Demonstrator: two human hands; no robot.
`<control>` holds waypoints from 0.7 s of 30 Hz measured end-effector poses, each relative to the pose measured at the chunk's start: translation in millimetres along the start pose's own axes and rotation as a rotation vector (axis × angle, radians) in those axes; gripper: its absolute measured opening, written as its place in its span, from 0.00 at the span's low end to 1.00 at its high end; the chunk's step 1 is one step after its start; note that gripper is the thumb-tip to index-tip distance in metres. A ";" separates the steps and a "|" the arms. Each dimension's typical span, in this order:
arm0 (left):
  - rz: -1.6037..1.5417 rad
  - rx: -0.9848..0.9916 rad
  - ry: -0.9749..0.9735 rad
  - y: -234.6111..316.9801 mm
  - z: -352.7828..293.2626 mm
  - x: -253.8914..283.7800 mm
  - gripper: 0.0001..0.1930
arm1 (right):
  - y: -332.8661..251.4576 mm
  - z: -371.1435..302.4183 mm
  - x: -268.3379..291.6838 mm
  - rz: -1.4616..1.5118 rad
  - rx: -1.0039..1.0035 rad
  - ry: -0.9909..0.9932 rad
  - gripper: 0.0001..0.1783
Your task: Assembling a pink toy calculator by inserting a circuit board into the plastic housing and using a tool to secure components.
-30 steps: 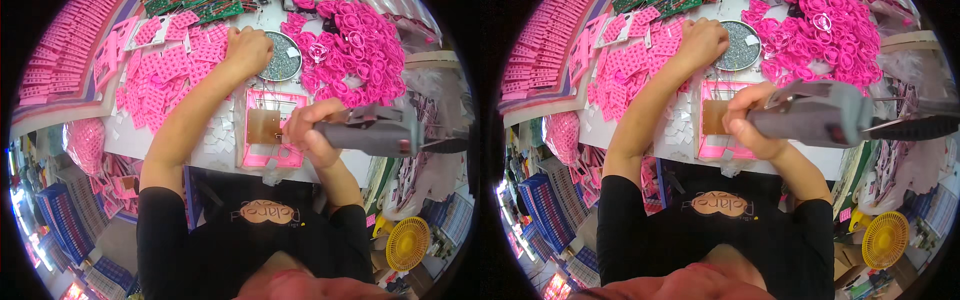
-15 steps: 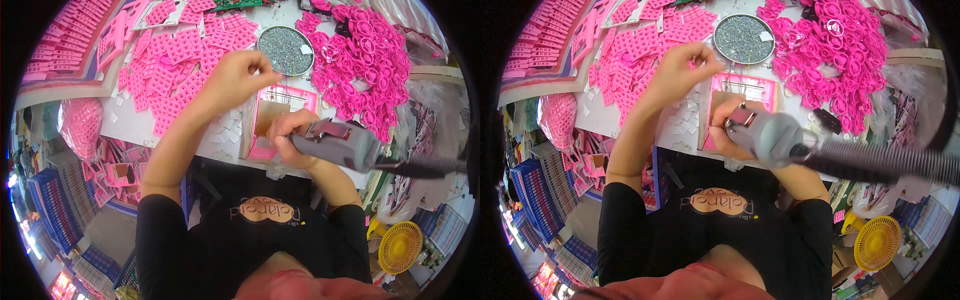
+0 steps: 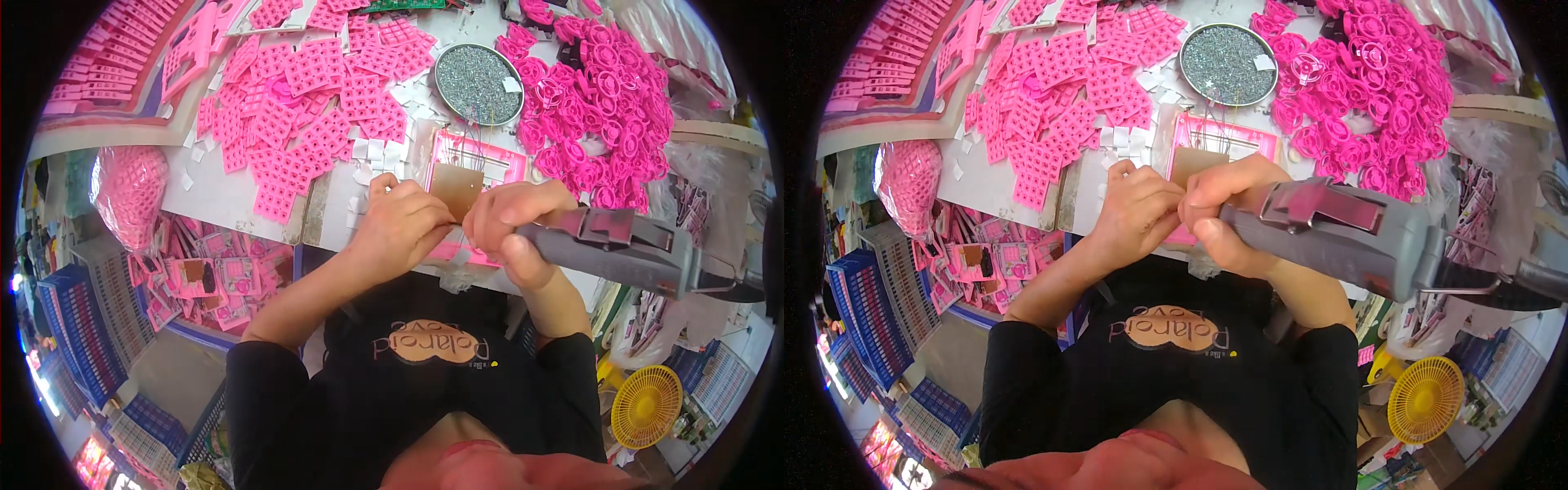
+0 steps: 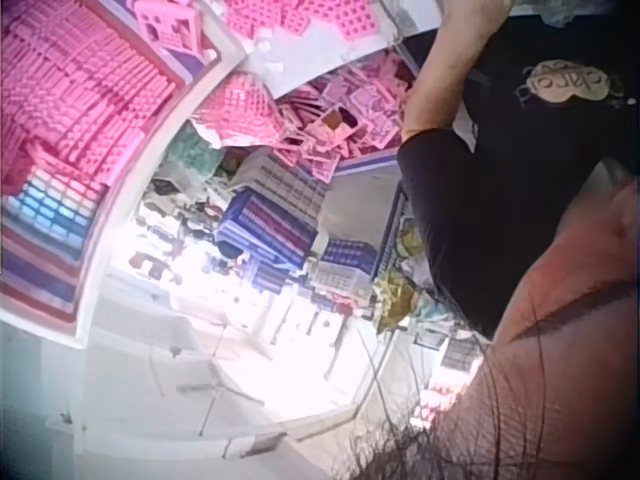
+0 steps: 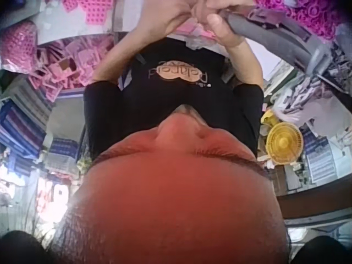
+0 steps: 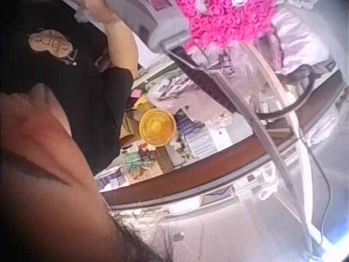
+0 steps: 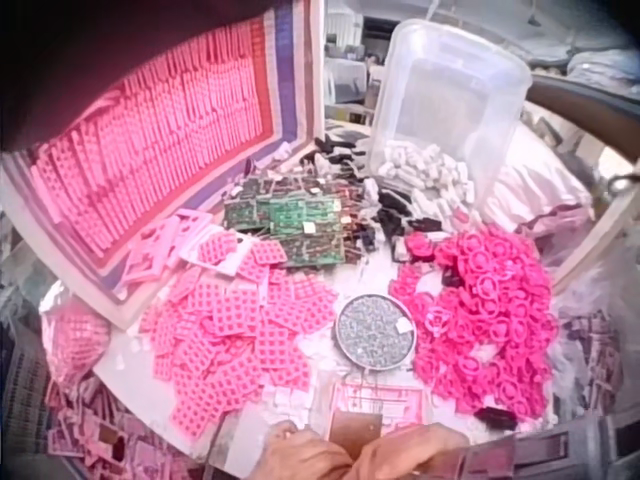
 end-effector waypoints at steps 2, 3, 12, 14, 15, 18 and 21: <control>0.007 0.012 0.009 -2.0 -0.3 0.2 0.07 | 2.4 -3.0 -0.1 -0.028 -0.005 0.019 0.15; 0.012 0.021 0.013 -3.1 -1.2 0.6 0.07 | 4.0 -3.9 -0.3 -0.030 -0.010 0.019 0.15; 0.083 -0.024 0.110 0.2 7.2 5.9 0.08 | 1.2 7.5 2.0 0.098 0.031 0.020 0.15; 0.090 -0.023 0.134 0.3 6.5 6.3 0.10 | 1.7 7.7 -0.1 0.074 0.027 0.014 0.15; 0.094 -0.023 0.147 0.4 6.2 6.5 0.11 | 3.5 7.6 -1.4 0.045 0.030 0.004 0.14; 0.147 -0.024 0.171 2.6 4.7 8.4 0.11 | 7.1 8.2 -3.2 0.054 0.034 0.001 0.14; 0.196 -0.021 0.203 0.0 4.3 6.9 0.12 | 13.1 12.0 -0.9 0.073 0.079 0.057 0.14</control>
Point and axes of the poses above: each hand's wrist, its own z-axis towards the middle knuckle, its own x-axis out of the back of the hand, y = z × x, the point moved 4 cm from there along z, towards the middle knuckle, and after that the axes turned 1 degree about x, right-handed, at the moved point
